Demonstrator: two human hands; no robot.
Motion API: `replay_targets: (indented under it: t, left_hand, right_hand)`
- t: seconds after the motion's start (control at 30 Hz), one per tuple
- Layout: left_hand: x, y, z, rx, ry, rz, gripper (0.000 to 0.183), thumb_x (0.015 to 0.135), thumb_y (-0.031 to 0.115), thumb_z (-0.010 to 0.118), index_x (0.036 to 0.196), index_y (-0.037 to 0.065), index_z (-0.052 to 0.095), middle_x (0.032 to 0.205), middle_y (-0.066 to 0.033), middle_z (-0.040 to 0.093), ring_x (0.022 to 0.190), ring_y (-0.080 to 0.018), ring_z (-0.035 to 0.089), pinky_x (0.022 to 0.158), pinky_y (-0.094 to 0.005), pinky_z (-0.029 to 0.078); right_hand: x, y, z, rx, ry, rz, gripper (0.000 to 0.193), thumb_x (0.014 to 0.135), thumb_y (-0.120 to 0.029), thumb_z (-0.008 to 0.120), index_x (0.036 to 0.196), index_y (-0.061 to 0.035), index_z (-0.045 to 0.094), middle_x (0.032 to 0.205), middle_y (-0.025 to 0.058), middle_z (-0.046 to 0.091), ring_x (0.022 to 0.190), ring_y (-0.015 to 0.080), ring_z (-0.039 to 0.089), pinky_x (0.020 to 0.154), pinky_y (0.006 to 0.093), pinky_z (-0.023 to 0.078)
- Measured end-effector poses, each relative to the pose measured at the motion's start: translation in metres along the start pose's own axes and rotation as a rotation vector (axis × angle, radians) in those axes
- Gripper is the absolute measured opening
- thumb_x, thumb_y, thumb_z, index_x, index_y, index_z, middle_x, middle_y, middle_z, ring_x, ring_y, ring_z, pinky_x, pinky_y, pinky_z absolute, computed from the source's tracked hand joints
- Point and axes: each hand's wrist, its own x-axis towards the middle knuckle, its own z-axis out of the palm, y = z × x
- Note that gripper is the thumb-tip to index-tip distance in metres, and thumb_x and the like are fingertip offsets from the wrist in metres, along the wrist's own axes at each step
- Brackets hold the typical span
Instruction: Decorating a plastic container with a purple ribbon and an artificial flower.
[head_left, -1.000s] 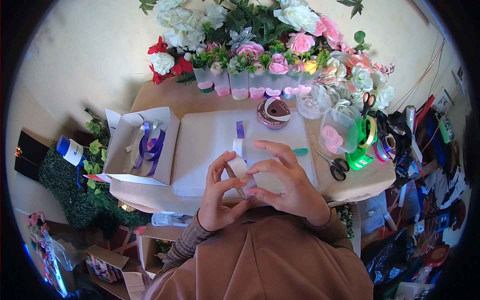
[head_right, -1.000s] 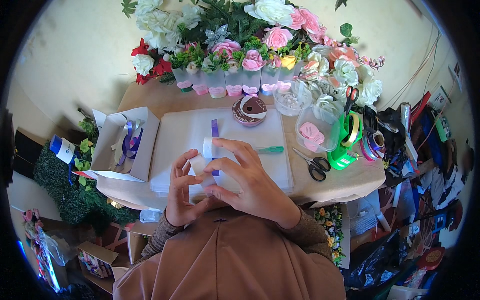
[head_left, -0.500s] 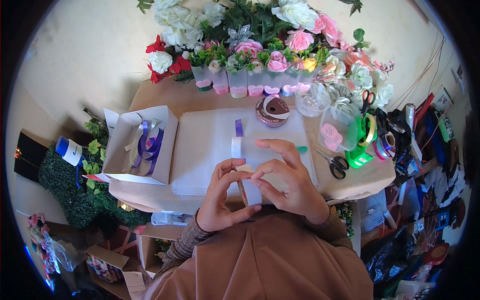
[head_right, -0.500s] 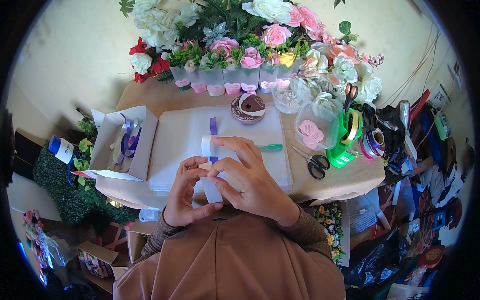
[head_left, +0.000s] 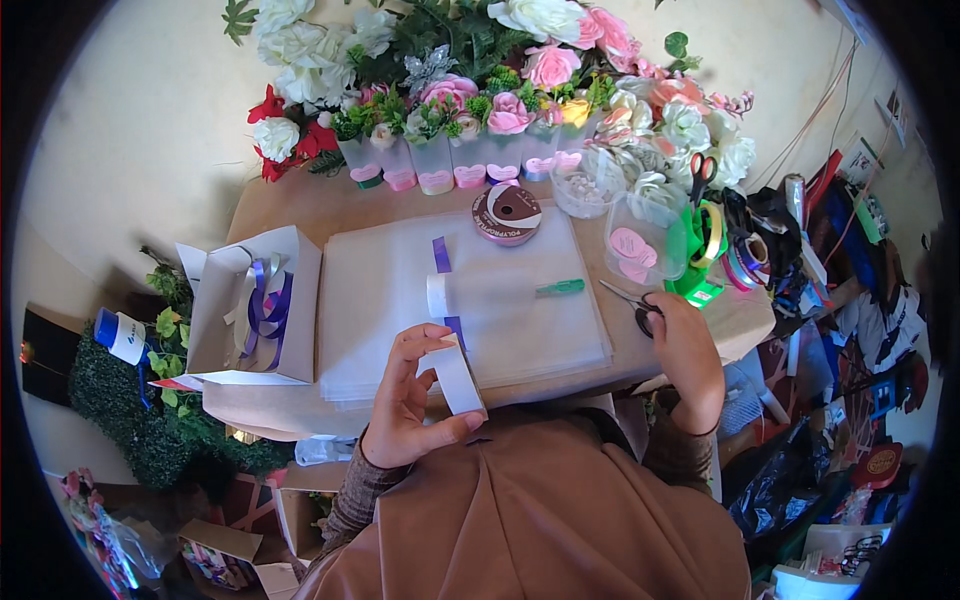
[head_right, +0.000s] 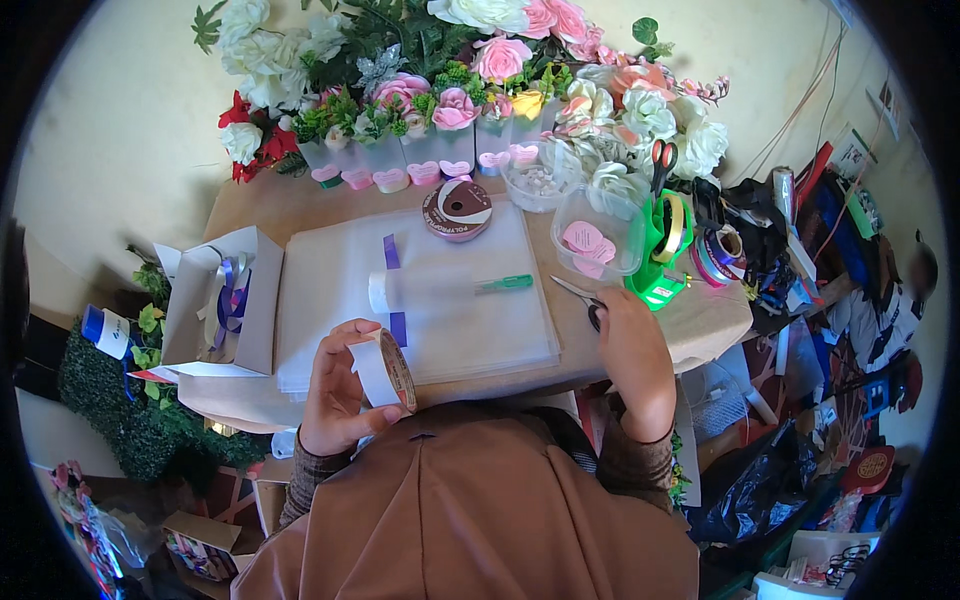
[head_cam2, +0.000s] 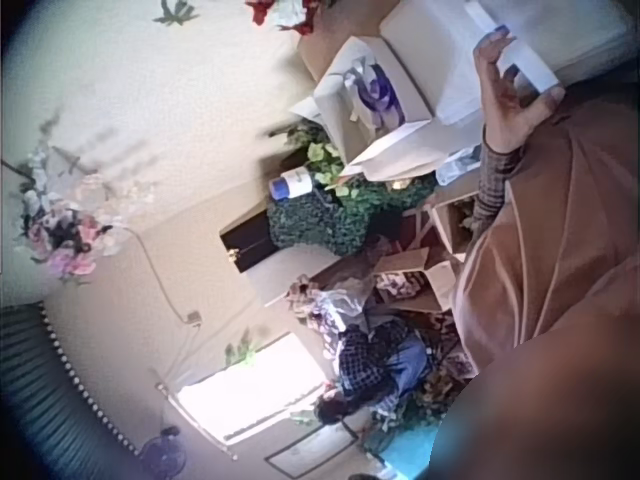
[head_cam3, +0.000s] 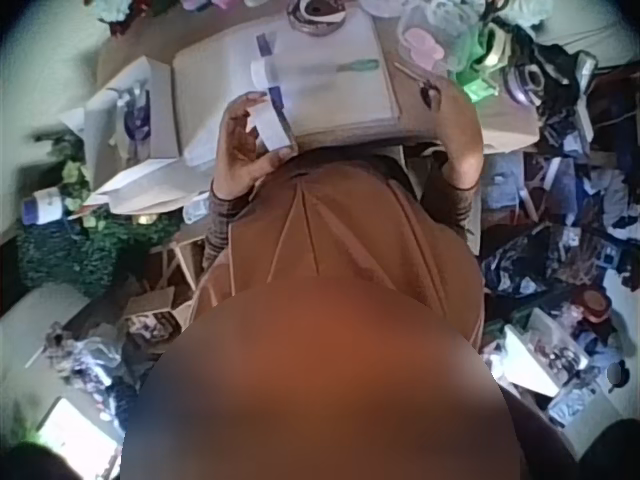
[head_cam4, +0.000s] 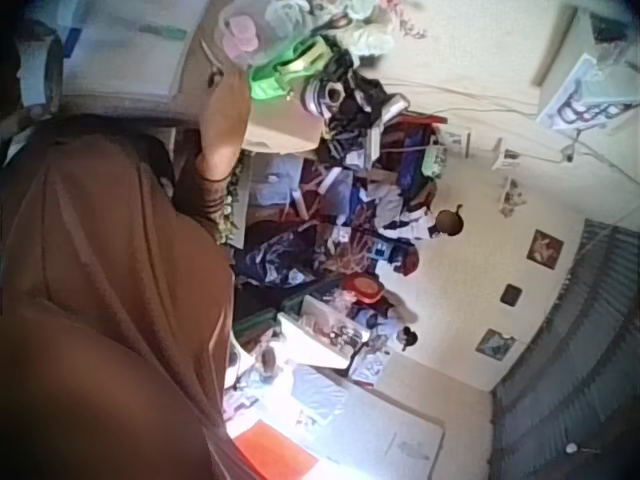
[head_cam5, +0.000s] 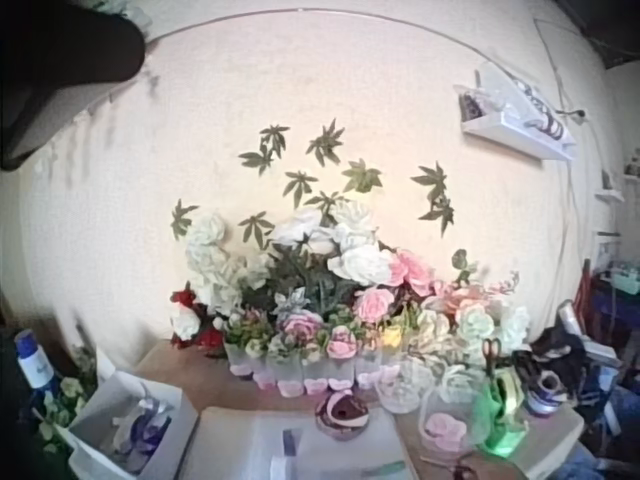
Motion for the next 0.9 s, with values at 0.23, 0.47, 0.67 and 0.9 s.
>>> replay_targets:
  t: [0.23,0.47,0.67,0.9]
  left_hand:
    - [0.002,0.000,0.004,-0.037,-0.032,-0.041,0.073,0.062,0.003,0.078,0.124,0.010,0.041,0.128,-0.0075,0.030,0.122,-0.0200,0.033,0.096,-0.0398,0.037]
    - [-0.001,0.002,0.001,-0.057,-0.026,-0.064,0.072,0.064,0.004,0.078,0.125,0.010,0.040,0.127,-0.0074,0.031,0.122,-0.0205,0.034,0.097,-0.0411,0.037]
    - [0.000,0.005,0.004,-0.025,-0.033,-0.108,0.072,0.065,0.006,0.078,0.125,0.010,0.040,0.127,-0.0081,0.031,0.122,-0.0210,0.033,0.097,-0.0420,0.037]
    - [-0.001,0.006,0.003,0.018,-0.085,-0.109,0.070,0.065,0.008,0.079,0.125,0.012,0.042,0.128,-0.0084,0.031,0.123,-0.0219,0.033,0.096,-0.0418,0.038]
  right_hand:
    - [-0.007,0.020,0.009,-0.144,0.047,0.060,0.025,0.073,-0.002,0.061,0.097,0.0014,0.053,0.093,0.0211,0.056,0.090,0.0371,0.053,0.079,0.0440,0.043]
    - [-0.005,0.010,-0.013,-0.151,-0.114,0.108,0.028,0.069,-0.003,0.066,0.093,0.0002,0.054,0.083,0.0156,0.059,0.082,0.0310,0.057,0.076,0.0412,0.044]
    - [0.008,-0.016,-0.021,0.503,-0.208,-0.027,0.028,0.066,-0.004,0.069,0.090,-0.0011,0.054,0.077,0.0082,0.058,0.077,0.0167,0.059,0.070,0.0295,0.047]
    - [0.048,-0.055,-0.017,0.431,-0.577,-0.498,0.052,0.059,-0.035,0.081,0.089,-0.0011,0.056,0.075,0.0095,0.058,0.066,0.0222,0.059,0.060,0.0323,0.045]
